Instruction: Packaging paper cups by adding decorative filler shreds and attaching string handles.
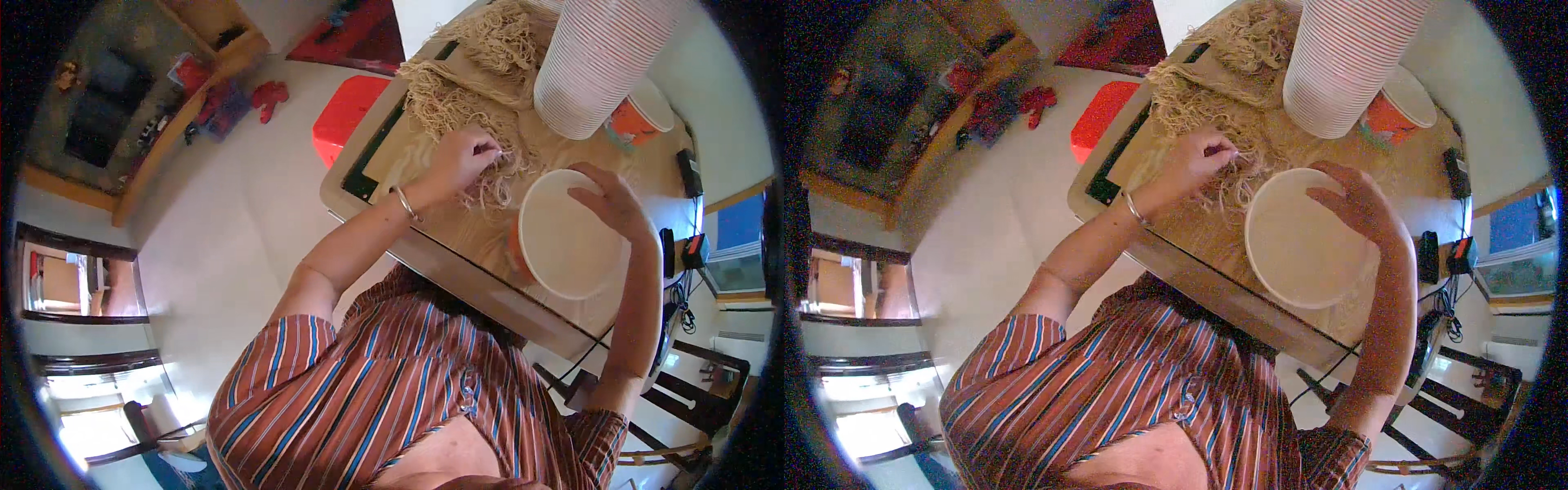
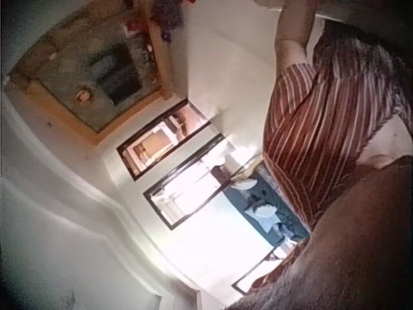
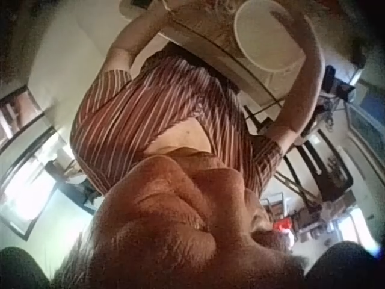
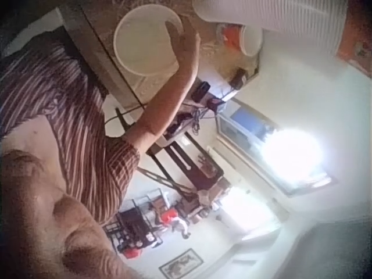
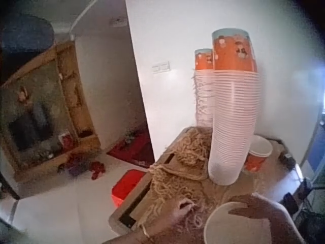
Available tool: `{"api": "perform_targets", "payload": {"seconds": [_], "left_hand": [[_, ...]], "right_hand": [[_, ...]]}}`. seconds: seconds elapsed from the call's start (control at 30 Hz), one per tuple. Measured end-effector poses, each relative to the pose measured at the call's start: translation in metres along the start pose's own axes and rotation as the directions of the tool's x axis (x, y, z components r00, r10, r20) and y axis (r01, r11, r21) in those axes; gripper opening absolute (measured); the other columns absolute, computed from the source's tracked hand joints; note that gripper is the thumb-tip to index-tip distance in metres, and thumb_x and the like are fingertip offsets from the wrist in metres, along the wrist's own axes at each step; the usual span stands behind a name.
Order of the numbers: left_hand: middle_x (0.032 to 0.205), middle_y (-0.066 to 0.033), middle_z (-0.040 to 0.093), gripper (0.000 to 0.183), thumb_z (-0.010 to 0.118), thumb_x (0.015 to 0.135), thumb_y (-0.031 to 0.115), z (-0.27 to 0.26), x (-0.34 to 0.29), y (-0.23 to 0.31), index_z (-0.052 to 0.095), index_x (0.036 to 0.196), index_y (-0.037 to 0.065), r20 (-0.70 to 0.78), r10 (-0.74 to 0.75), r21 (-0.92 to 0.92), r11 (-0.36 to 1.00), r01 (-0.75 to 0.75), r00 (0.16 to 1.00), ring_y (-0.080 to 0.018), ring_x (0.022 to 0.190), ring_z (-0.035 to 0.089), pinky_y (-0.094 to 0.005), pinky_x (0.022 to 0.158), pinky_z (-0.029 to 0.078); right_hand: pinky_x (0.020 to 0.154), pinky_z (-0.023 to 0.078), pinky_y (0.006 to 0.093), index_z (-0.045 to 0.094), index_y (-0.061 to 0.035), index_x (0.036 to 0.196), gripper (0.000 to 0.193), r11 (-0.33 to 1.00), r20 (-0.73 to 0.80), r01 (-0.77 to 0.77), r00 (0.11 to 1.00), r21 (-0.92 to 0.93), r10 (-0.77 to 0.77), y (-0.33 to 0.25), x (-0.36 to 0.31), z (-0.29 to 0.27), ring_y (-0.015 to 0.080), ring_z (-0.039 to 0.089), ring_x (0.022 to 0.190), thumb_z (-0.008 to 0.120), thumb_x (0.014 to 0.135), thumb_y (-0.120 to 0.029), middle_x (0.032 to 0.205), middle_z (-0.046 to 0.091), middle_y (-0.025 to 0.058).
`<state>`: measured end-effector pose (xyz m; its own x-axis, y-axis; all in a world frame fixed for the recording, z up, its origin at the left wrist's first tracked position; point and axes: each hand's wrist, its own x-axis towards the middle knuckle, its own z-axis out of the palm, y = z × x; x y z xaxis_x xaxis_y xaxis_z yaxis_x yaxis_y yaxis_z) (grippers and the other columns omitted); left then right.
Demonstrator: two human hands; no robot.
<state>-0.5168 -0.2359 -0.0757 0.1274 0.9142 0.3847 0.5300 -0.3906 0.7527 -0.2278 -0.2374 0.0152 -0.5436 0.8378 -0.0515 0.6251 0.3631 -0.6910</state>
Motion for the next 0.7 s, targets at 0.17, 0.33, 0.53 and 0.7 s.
{"api": "perform_targets", "payload": {"seconds": [0.17,0.33,0.53,0.7], "left_hand": [[0.077,-0.0106,0.061,0.018,0.067,0.081,0.020,-0.013,0.027,0.027,0.069,0.085,0.003,0.050,-0.048,-0.182,0.982,0.056,0.998,-0.0214,0.071,0.061,-0.0327,0.065,0.048],[0.082,-0.0018,0.063,0.020,0.066,0.087,0.021,-0.041,0.041,0.066,0.067,0.091,0.002,0.135,0.043,-0.110,0.994,-0.028,0.990,-0.0077,0.073,0.057,-0.0257,0.066,0.047],[0.080,0.0003,0.062,0.017,0.063,0.090,0.020,-0.048,0.045,0.071,0.065,0.095,0.003,0.270,0.059,-0.167,0.986,-0.013,0.961,-0.0059,0.073,0.054,-0.0236,0.066,0.046],[0.080,0.0019,0.061,0.014,0.060,0.092,0.016,-0.053,0.046,0.075,0.063,0.097,0.003,0.285,0.085,-0.202,0.979,-0.026,0.955,-0.0049,0.074,0.053,-0.0234,0.065,0.045]], "right_hand": [[0.077,0.050,0.0299,0.062,-0.0032,0.110,0.028,0.963,-0.132,-0.042,0.988,0.266,0.079,-0.003,-0.010,-0.027,0.0160,0.063,0.087,0.062,0.088,-0.019,0.095,0.066,0.0085],[0.066,0.046,0.0274,0.063,-0.0013,0.099,0.017,0.979,-0.261,0.188,0.952,0.083,-0.160,-0.020,0.000,-0.042,0.0111,0.055,0.074,0.060,0.088,-0.014,0.083,0.062,0.0045],[0.064,0.042,0.0247,0.062,0.0004,0.095,0.012,0.964,-0.126,0.245,0.965,0.101,-0.232,-0.065,0.032,-0.011,0.0095,0.051,0.071,0.061,0.086,-0.008,0.080,0.056,0.0030],[0.065,0.046,0.0321,0.063,0.0017,0.095,0.018,0.953,-0.156,0.299,0.944,0.041,-0.290,-0.056,0.060,0.010,0.0173,0.057,0.073,0.064,0.083,-0.012,0.081,0.062,0.0125]]}}
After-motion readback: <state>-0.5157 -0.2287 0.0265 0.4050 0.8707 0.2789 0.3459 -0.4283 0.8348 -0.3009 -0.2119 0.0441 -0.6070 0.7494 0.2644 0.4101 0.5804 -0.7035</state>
